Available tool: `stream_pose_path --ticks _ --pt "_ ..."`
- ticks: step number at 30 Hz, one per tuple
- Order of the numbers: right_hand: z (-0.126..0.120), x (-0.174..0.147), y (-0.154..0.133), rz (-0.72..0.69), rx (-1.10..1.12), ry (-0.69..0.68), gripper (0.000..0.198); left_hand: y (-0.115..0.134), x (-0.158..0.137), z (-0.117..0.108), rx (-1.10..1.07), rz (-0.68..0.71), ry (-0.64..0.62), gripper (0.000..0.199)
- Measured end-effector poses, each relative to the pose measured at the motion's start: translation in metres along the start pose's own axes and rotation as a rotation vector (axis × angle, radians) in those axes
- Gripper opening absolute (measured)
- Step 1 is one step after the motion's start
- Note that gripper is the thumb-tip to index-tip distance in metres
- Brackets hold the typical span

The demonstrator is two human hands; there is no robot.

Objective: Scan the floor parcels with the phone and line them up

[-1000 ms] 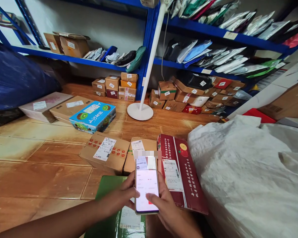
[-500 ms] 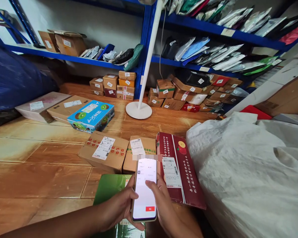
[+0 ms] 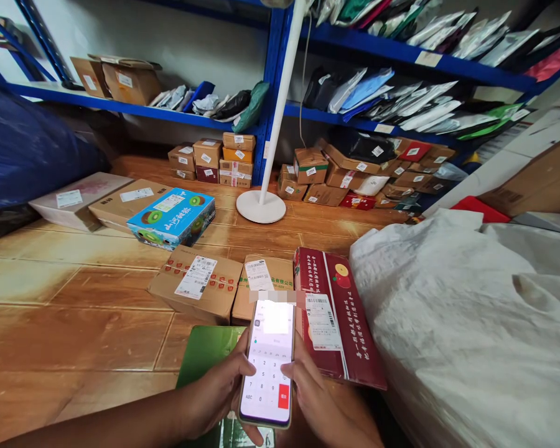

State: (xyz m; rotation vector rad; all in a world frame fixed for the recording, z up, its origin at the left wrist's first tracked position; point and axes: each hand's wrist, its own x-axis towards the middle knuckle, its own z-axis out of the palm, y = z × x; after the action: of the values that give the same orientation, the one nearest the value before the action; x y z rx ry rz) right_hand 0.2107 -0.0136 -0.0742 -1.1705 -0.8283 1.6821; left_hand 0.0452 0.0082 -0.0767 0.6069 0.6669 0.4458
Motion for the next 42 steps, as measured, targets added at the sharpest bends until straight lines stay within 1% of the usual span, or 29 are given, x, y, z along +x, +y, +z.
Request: stream_pose_path --ticks 4,7,13,16,19,21,23,25,27,31,34,38,42 --pt "-0.001 0.0 0.001 -0.032 -0.026 0.024 0.041 -0.001 0.0 0.0 -0.007 0.001 -0.013 0.094" --pt "-0.001 -0.001 0.003 -0.014 -0.021 0.024 0.041 0.001 -0.001 0.0 -0.003 0.002 -0.014 0.094" --pt "0.005 -0.002 -0.003 0.02 0.046 -0.025 0.045 0.001 -0.004 0.001 -0.01 0.007 -0.01 0.098" --pt "0.007 -0.001 -0.001 0.011 0.005 0.002 0.05 0.002 -0.006 0.002 -0.002 0.011 -0.005 0.097" --pt "0.005 -0.001 0.006 -0.023 -0.057 0.032 0.056 0.003 -0.007 0.003 -0.001 0.005 0.011 0.094" --pt "0.003 -0.003 0.01 -0.027 -0.067 -0.035 0.065 0.003 -0.006 0.003 0.011 0.001 0.039 0.094" --pt "0.001 -0.006 0.01 -0.009 -0.066 -0.132 0.076 0.002 -0.005 0.002 0.06 0.014 0.067 0.094" --pt "0.0 -0.009 0.006 0.018 -0.071 -0.204 0.081 -0.001 -0.004 0.002 0.127 0.035 0.079 0.095" --pt "0.0 -0.01 -0.001 0.041 -0.081 -0.212 0.075 -0.003 -0.004 0.002 0.149 0.044 0.082 0.098" --pt "-0.001 -0.011 -0.013 0.047 -0.129 -0.116 0.057 0.0 -0.007 0.004 0.039 0.014 0.054 0.104" --pt "-0.001 -0.012 -0.013 0.057 -0.12 -0.088 0.057 0.003 -0.011 0.004 -0.001 0.012 -0.009 0.111" --pt "0.004 -0.013 -0.013 0.04 -0.056 0.01 0.056 0.001 -0.01 0.001 -0.014 0.014 -0.081 0.116" --pt "0.012 -0.012 -0.016 0.07 -0.021 0.023 0.05 -0.004 -0.007 -0.003 -0.011 0.051 -0.125 0.117"
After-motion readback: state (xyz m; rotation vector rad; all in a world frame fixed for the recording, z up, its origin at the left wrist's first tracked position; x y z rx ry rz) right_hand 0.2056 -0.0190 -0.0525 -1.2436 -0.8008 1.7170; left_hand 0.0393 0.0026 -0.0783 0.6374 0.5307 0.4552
